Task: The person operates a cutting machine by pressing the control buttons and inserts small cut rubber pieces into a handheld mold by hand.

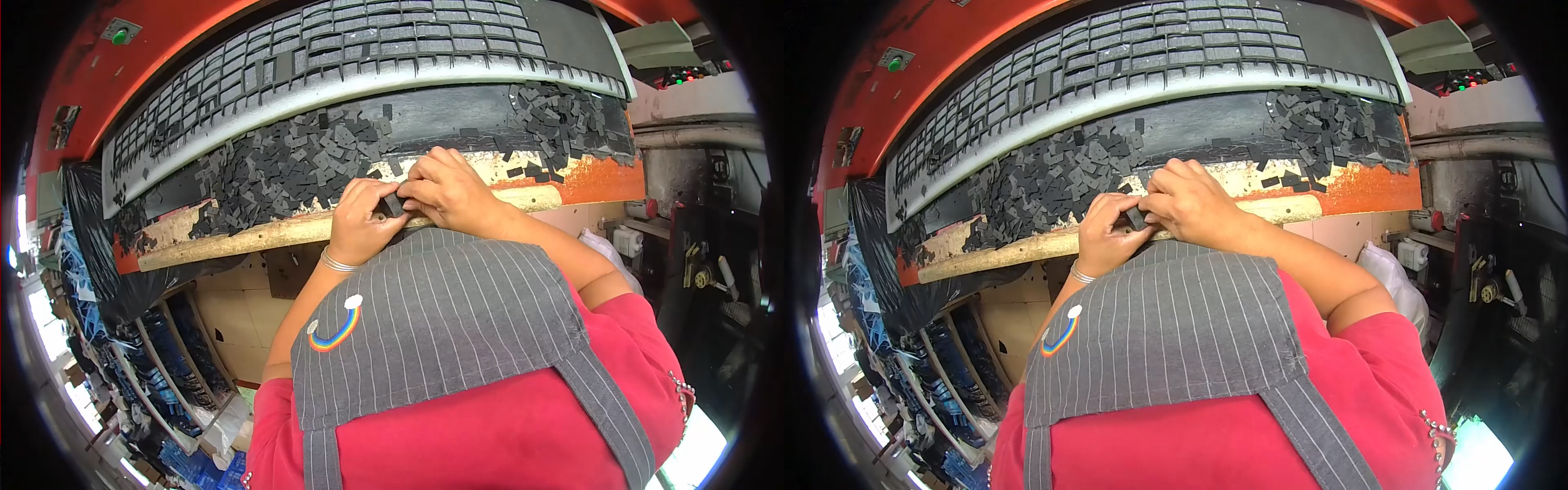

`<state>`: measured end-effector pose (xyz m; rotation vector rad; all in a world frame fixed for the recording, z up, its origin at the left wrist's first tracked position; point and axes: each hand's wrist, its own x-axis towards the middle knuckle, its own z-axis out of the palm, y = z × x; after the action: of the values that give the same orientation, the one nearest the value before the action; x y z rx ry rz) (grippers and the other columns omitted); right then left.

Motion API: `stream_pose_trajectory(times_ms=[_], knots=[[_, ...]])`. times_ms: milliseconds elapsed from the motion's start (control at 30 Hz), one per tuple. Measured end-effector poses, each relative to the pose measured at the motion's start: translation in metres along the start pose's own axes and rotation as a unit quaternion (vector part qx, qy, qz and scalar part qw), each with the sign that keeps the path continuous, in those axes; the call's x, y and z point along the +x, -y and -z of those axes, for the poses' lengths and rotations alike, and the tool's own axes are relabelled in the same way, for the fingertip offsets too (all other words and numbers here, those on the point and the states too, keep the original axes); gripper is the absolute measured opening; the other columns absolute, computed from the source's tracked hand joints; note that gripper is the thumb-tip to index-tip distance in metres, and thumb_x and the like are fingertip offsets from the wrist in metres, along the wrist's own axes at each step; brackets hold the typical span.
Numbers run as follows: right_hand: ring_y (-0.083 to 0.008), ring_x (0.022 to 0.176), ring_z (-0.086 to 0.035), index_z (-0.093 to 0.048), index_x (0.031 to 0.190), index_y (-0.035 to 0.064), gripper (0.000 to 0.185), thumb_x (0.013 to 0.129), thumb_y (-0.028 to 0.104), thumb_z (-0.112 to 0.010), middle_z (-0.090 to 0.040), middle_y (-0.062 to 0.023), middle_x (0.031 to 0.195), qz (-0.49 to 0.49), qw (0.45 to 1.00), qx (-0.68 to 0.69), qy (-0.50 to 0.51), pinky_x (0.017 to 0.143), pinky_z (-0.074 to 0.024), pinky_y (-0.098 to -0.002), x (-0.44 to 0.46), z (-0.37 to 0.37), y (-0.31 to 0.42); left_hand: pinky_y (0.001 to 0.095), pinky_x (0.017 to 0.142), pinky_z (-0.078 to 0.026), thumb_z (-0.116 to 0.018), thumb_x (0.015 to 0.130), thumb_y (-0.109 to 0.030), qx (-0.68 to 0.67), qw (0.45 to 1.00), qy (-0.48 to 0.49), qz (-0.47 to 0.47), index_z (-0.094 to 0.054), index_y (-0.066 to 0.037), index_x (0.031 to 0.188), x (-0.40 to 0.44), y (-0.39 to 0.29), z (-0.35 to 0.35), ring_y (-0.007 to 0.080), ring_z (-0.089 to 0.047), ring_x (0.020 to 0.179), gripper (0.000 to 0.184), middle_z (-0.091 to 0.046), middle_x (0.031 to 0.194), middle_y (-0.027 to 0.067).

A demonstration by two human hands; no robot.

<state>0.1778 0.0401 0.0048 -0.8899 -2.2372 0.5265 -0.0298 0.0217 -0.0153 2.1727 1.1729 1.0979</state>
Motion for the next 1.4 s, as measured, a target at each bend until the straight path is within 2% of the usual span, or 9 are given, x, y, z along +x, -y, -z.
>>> stream_pose_trajectory(times_ms=[167,267,367,500,867,967,1033,1200,1400], knots=[[-0.0267,0.090,-0.054,-0.066,0.088,0.0117,0.016,0.077,0.011,-0.078,-0.058,-0.0032,0.092,-0.028,0.999,0.032,0.029,0.080,-0.0402,-0.0392,0.001,0.004,-0.001,0.0375,0.079,-0.054,-0.090,0.061,-0.008,-0.013,1.000,0.003,-0.005,-0.069,-0.003,0.102,0.000,0.001,0.001,0.0297,-0.065,0.087,0.047,-0.068,0.091,0.0113],[-0.0284,0.089,-0.053,-0.064,0.087,0.0114,0.015,0.078,0.011,-0.076,-0.057,-0.0049,0.091,-0.054,0.989,-0.080,-0.109,0.082,-0.0395,-0.0405,-0.007,0.023,-0.012,0.0359,0.078,-0.054,-0.093,0.061,-0.010,-0.002,1.000,0.009,0.005,-0.070,-0.003,0.102,-0.001,0.000,0.003,0.0283,-0.067,0.088,0.048,-0.070,0.094,0.0114],[-0.0271,0.086,-0.052,-0.071,0.098,0.0121,0.020,0.079,0.013,-0.078,-0.058,-0.0055,0.090,-0.135,0.965,-0.173,-0.141,0.081,-0.0397,-0.0392,-0.003,0.050,0.000,0.0370,0.078,-0.054,-0.092,0.061,-0.010,-0.008,1.000,0.000,0.015,-0.069,-0.003,0.101,-0.002,-0.002,0.001,0.0296,-0.066,0.088,0.046,-0.069,0.092,0.0117],[-0.0249,0.088,-0.054,-0.076,0.094,0.0159,0.024,0.071,0.015,-0.084,-0.058,-0.0021,0.091,-0.005,0.998,-0.027,-0.053,0.079,-0.0410,-0.0391,-0.005,0.022,0.008,0.0377,0.079,-0.054,-0.090,0.062,-0.008,-0.008,1.000,0.002,0.005,-0.069,-0.002,0.101,0.001,-0.002,0.000,0.0301,-0.065,0.088,0.045,-0.069,0.091,0.0115],[-0.0253,0.090,-0.053,-0.066,0.084,0.0110,0.015,0.075,0.010,-0.079,-0.057,-0.0031,0.090,-0.050,0.997,0.048,0.040,0.082,-0.0396,-0.0395,0.005,0.007,0.006,0.0374,0.079,-0.055,-0.090,0.061,-0.008,-0.012,1.000,-0.002,-0.001,-0.069,-0.002,0.100,0.000,0.002,0.001,0.0299,-0.067,0.089,0.044,-0.070,0.093,0.0116],[-0.0269,0.092,-0.053,-0.065,0.084,0.0110,0.014,0.077,0.008,-0.077,-0.057,-0.0044,0.091,-0.049,0.994,-0.056,-0.081,0.081,-0.0389,-0.0397,-0.004,0.020,-0.003,0.0377,0.079,-0.054,-0.090,0.062,-0.009,-0.011,1.000,0.003,0.013,-0.069,-0.002,0.100,0.000,0.000,0.002,0.0299,-0.066,0.088,0.045,-0.070,0.093,0.0116],[-0.0272,0.089,-0.053,-0.069,0.090,0.0116,0.017,0.076,0.012,-0.079,-0.057,-0.0053,0.092,-0.132,0.967,-0.187,-0.108,0.080,-0.0382,-0.0408,-0.006,0.043,-0.004,0.0377,0.078,-0.054,-0.091,0.062,-0.010,-0.013,1.000,0.001,0.018,-0.069,-0.002,0.100,0.000,-0.001,0.002,0.0298,-0.066,0.087,0.045,-0.070,0.092,0.0117],[-0.0246,0.089,-0.054,-0.075,0.092,0.0129,0.019,0.075,0.017,-0.082,-0.057,-0.0034,0.090,-0.014,0.998,-0.030,-0.054,0.078,-0.0402,-0.0389,-0.004,0.023,0.009,0.0375,0.078,-0.054,-0.091,0.063,-0.011,-0.012,1.000,-0.001,0.006,-0.069,-0.002,0.101,0.002,-0.001,0.000,0.0296,-0.066,0.087,0.044,-0.070,0.093,0.0118],[-0.0236,0.088,-0.054,-0.075,0.094,0.0115,0.021,0.075,0.017,-0.082,-0.058,-0.0023,0.088,-0.042,0.998,-0.041,-0.012,0.079,-0.0406,-0.0382,-0.003,0.014,0.003,0.0374,0.079,-0.054,-0.091,0.063,-0.011,-0.011,1.000,0.000,0.016,-0.069,-0.002,0.101,0.000,0.000,0.001,0.0295,-0.067,0.089,0.045,-0.070,0.093,0.0117]])
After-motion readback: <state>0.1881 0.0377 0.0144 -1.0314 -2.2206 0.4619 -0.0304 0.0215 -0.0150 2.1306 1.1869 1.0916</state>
